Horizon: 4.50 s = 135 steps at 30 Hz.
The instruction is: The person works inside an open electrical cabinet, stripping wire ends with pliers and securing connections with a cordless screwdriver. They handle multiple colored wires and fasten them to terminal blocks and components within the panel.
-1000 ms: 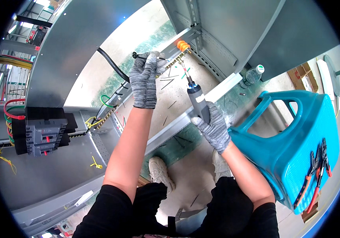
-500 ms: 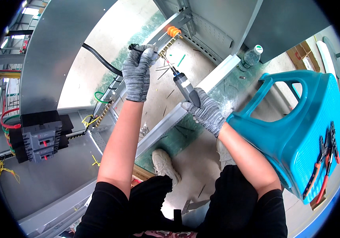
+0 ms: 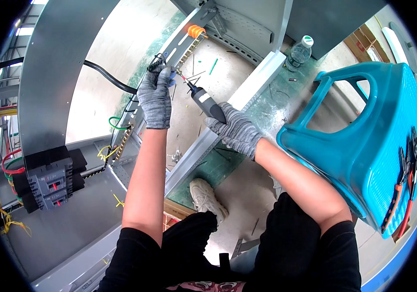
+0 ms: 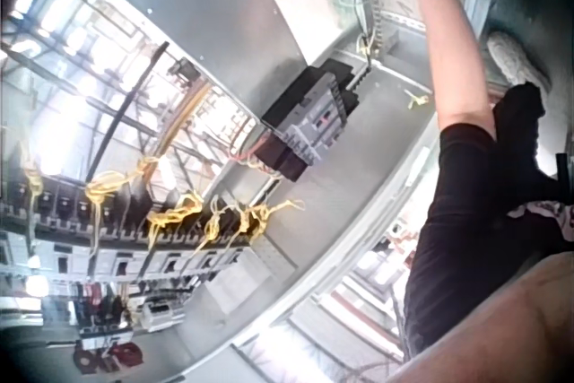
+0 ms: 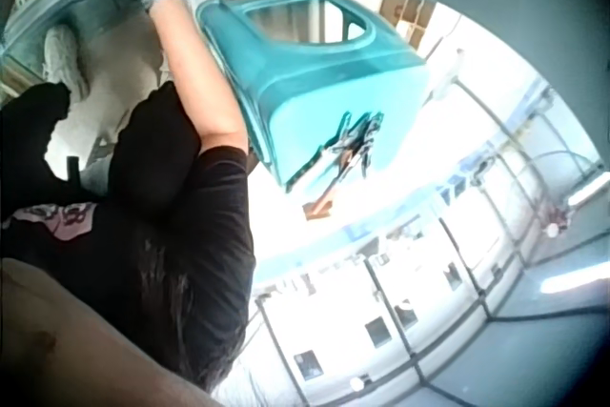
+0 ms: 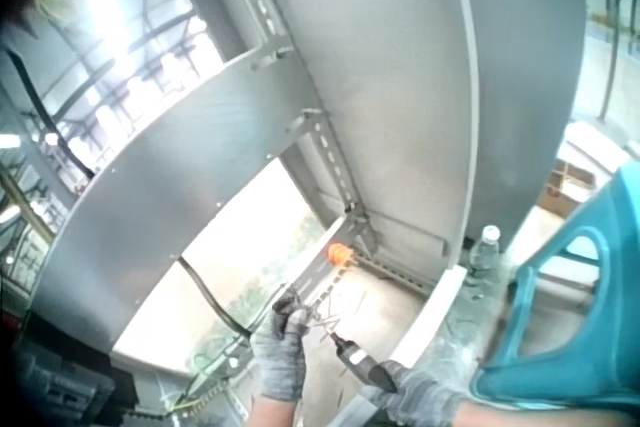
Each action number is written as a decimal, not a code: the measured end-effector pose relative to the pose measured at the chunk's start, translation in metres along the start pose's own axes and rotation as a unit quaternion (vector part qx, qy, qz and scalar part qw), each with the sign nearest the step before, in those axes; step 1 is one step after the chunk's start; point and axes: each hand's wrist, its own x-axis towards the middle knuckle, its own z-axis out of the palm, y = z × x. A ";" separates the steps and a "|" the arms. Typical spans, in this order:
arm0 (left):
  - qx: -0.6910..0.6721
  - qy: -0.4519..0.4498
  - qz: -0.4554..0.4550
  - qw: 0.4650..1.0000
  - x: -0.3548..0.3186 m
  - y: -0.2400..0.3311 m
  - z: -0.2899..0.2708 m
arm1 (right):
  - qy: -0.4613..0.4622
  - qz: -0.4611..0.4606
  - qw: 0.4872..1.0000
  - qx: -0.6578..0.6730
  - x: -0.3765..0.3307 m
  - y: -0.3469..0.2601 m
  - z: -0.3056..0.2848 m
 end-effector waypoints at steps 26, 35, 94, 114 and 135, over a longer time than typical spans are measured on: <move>-0.109 0.084 -0.046 0.989 0.002 -0.024 0.023 | 0.067 -0.094 0.982 -0.153 0.025 0.007 -0.007; -0.099 0.090 -0.068 0.989 0.004 -0.018 0.024 | 0.086 -0.102 0.971 -0.201 0.024 0.001 -0.014; 0.342 -0.104 0.026 0.934 0.045 0.001 0.009 | 0.088 -0.096 0.917 -0.376 0.034 -0.010 -0.026; 0.359 -0.091 0.035 0.928 0.043 0.002 0.008 | 0.091 -0.105 0.907 -0.397 0.033 -0.010 -0.017; 0.375 -0.096 0.001 0.922 0.039 0.012 0.010 | 0.077 -0.085 0.929 -0.351 0.036 -0.011 -0.016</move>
